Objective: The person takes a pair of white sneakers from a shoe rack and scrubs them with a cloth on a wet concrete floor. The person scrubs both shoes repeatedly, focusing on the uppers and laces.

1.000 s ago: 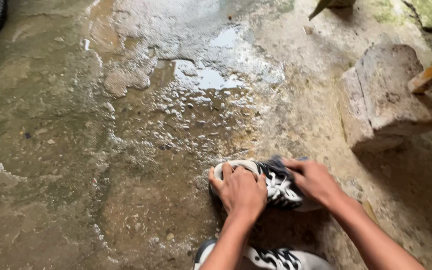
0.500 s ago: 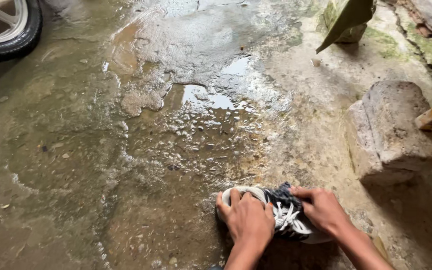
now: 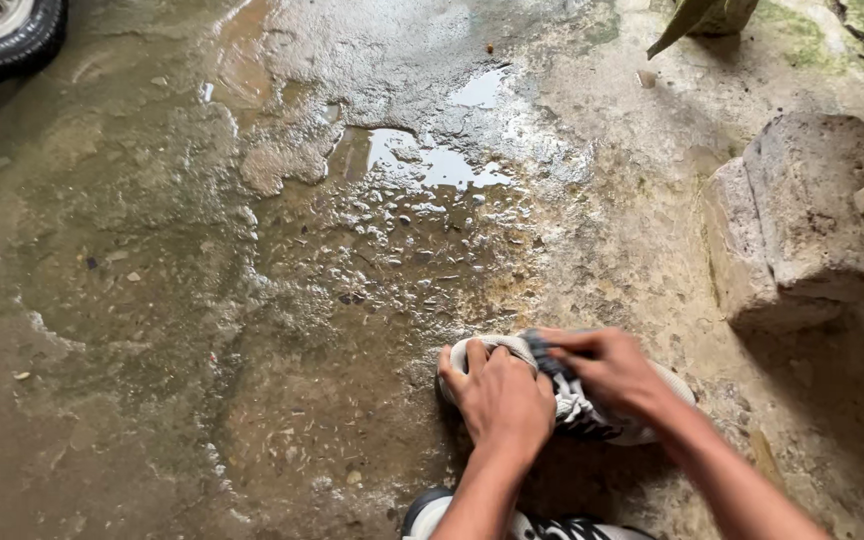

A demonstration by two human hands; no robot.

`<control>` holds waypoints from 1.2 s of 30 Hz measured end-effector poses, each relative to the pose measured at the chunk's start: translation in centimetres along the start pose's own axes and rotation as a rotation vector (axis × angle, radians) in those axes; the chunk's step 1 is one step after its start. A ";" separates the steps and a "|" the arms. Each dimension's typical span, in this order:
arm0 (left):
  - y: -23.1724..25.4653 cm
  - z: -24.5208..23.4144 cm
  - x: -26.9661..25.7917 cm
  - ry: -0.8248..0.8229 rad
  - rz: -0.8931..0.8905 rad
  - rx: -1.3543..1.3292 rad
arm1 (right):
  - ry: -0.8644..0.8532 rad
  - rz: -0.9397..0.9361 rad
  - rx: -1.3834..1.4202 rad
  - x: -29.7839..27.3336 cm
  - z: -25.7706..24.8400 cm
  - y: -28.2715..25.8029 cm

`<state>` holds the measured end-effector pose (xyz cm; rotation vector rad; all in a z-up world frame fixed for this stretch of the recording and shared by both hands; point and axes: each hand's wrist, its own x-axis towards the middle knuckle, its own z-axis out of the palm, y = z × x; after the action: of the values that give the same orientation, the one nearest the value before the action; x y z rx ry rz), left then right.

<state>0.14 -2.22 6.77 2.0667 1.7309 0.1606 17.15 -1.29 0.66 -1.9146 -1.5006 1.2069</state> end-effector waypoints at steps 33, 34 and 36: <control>0.4 0.1 0.7 -0.066 -0.031 0.093 | 0.032 -0.160 -0.420 -8.1 -4.2 9.4; 0.4 0.3 0.8 -0.091 -0.038 0.096 | -0.074 -0.142 -0.466 -8.3 -5.3 9.4; 0.4 0.5 0.8 -0.112 -0.045 0.103 | -0.091 -0.047 -0.587 -8.3 -7.2 8.9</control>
<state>0.84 -1.61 6.30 2.0643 1.7487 -0.0586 27.80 -10.64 0.84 -2.1769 -2.1117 0.9020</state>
